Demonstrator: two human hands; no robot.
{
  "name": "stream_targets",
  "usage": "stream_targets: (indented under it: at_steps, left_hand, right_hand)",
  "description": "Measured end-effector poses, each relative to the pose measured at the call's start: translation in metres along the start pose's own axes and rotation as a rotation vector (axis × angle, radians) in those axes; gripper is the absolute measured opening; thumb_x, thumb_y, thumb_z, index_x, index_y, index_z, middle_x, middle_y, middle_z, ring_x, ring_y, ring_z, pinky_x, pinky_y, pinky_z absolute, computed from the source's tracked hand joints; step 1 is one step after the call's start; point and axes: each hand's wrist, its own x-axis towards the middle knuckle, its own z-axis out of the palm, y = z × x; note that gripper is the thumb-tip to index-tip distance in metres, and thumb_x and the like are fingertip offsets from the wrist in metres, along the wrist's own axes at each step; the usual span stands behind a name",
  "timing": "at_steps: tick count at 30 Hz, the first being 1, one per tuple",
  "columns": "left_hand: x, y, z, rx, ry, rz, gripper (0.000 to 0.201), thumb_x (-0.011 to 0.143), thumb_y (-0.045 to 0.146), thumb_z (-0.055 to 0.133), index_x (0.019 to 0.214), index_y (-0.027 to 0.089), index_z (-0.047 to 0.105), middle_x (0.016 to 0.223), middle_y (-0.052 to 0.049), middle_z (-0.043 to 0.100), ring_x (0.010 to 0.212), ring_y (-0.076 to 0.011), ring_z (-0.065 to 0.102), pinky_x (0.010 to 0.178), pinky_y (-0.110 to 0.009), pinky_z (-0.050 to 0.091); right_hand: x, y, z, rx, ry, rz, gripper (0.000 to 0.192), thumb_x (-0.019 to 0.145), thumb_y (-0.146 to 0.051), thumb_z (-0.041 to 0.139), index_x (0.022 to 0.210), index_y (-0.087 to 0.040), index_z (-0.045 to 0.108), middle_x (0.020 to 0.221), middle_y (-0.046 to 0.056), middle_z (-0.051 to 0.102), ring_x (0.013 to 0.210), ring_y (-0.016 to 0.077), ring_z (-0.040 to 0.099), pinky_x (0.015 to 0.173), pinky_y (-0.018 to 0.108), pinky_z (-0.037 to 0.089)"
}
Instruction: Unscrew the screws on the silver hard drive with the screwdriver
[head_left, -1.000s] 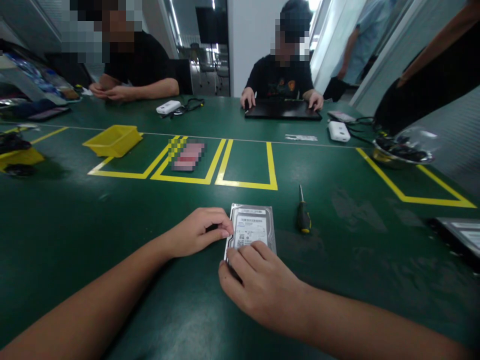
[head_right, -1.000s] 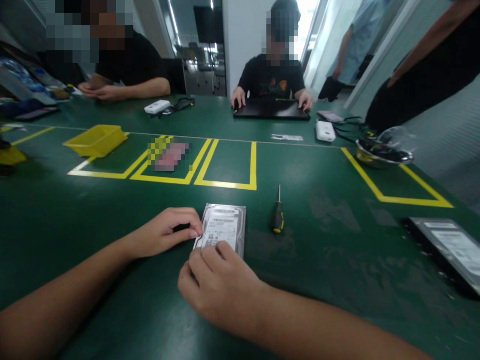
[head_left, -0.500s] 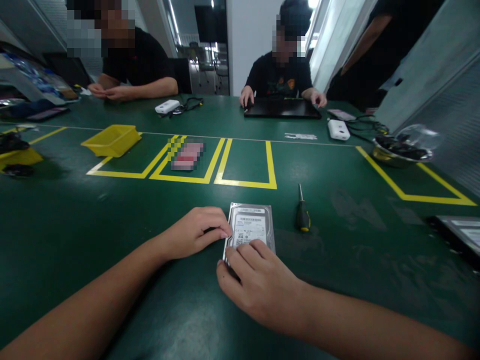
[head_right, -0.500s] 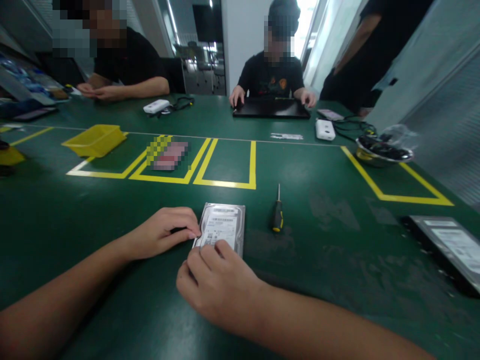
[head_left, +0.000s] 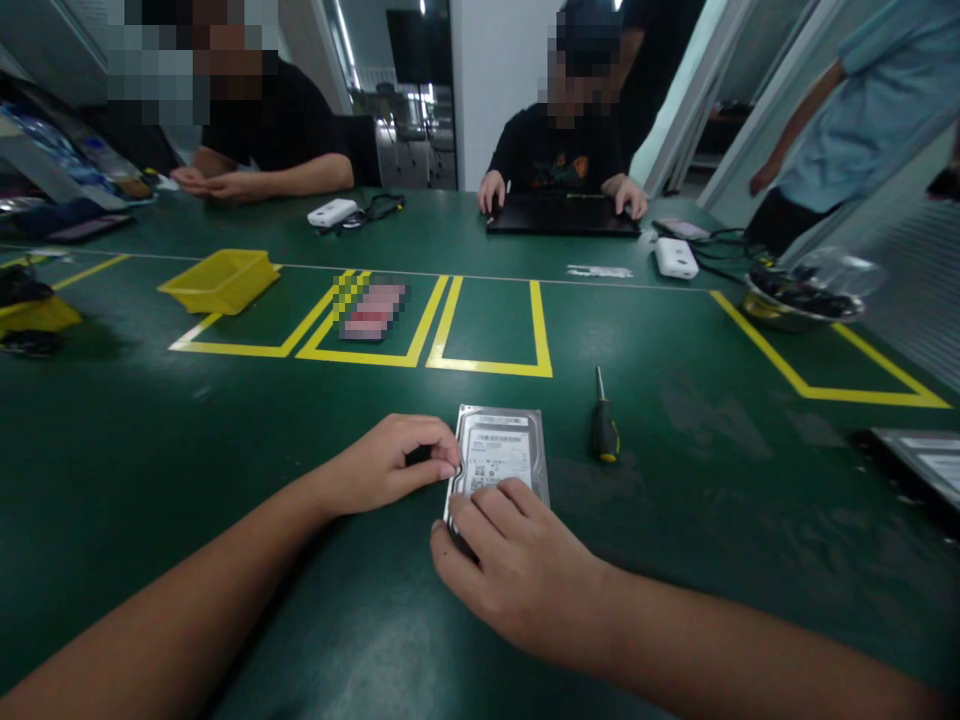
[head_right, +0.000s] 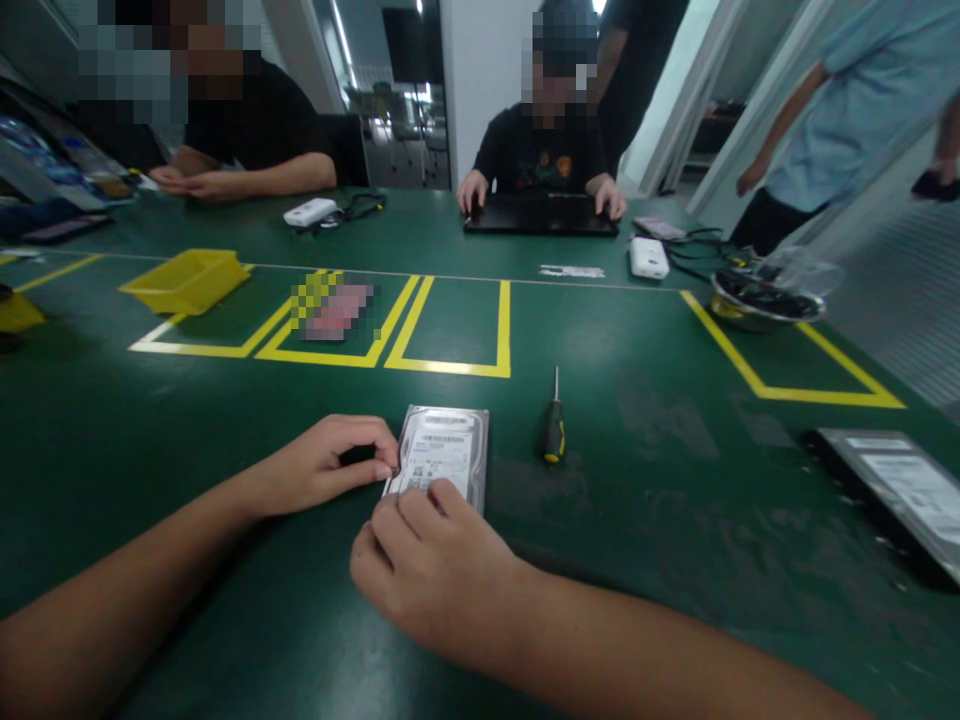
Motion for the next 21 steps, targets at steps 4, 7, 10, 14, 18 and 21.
stream_targets:
  at_steps: [4,7,10,14,18,21]
  left_hand:
    - [-0.0002,0.0011,-0.0005,-0.002,-0.01,0.01,0.017,0.096,0.027,0.057,0.09,0.015,0.066,0.086,-0.002,0.064,0.079,-0.0127,0.059,0.073,-0.024,0.045]
    - [-0.0001,0.0018,-0.0007,0.009,-0.014,0.016,0.017,0.097,0.027,0.056,0.091,0.015,0.066,0.086,-0.002,0.064,0.079,-0.0126,0.059,0.074,-0.024,0.044]
    - [-0.0003,0.0023,-0.0008,0.019,-0.02,0.02,0.018,0.098,0.027,0.055,0.091,0.016,0.066,0.087,-0.002,0.064,0.08,-0.0126,0.059,0.074,-0.024,0.044]
    - [-0.0007,0.0034,-0.0011,0.029,-0.018,0.029,0.019,0.098,0.028,0.054,0.091,0.016,0.067,0.087,-0.002,0.065,0.08,-0.013,0.059,0.073,-0.024,0.044]
    - [-0.0002,0.0036,-0.0016,0.03,-0.023,0.038,0.018,0.098,0.027,0.053,0.092,0.016,0.067,0.088,-0.002,0.065,0.08,-0.0129,0.059,0.074,-0.024,0.044]
    - [-0.0001,0.0023,-0.0021,0.021,-0.034,0.039,0.016,0.097,0.025,0.054,0.094,0.016,0.066,0.089,-0.002,0.066,0.081,-0.013,0.06,0.075,-0.024,0.045]
  right_hand:
    - [-0.0002,0.0002,0.0009,0.0,-0.006,0.006,0.023,0.098,-0.02,0.047,0.115,-0.015,0.061,0.098,0.007,0.063,0.088,0.0224,0.056,0.074,0.041,0.04]
    - [0.0001,0.0007,0.0017,0.004,-0.012,0.009,0.024,0.098,-0.021,0.046,0.115,-0.015,0.061,0.099,0.007,0.063,0.089,0.023,0.056,0.074,0.041,0.04]
    - [0.0004,0.0015,0.0018,0.009,-0.009,0.002,0.024,0.098,-0.021,0.046,0.116,-0.014,0.061,0.099,0.007,0.064,0.089,0.023,0.056,0.074,0.041,0.04]
    - [-0.0001,0.0015,0.0012,0.007,-0.003,-0.001,0.024,0.098,-0.022,0.047,0.117,-0.015,0.061,0.099,0.007,0.064,0.089,0.023,0.056,0.074,0.041,0.04]
    - [-0.0005,0.0009,0.0016,0.006,-0.003,0.0,0.024,0.098,-0.021,0.047,0.116,-0.015,0.061,0.099,0.007,0.064,0.089,0.0227,0.056,0.074,0.04,0.039]
    - [-0.0001,0.0014,0.0015,-0.002,0.002,0.002,0.023,0.098,-0.021,0.047,0.115,-0.015,0.062,0.099,0.007,0.064,0.089,0.0223,0.056,0.074,0.04,0.039]
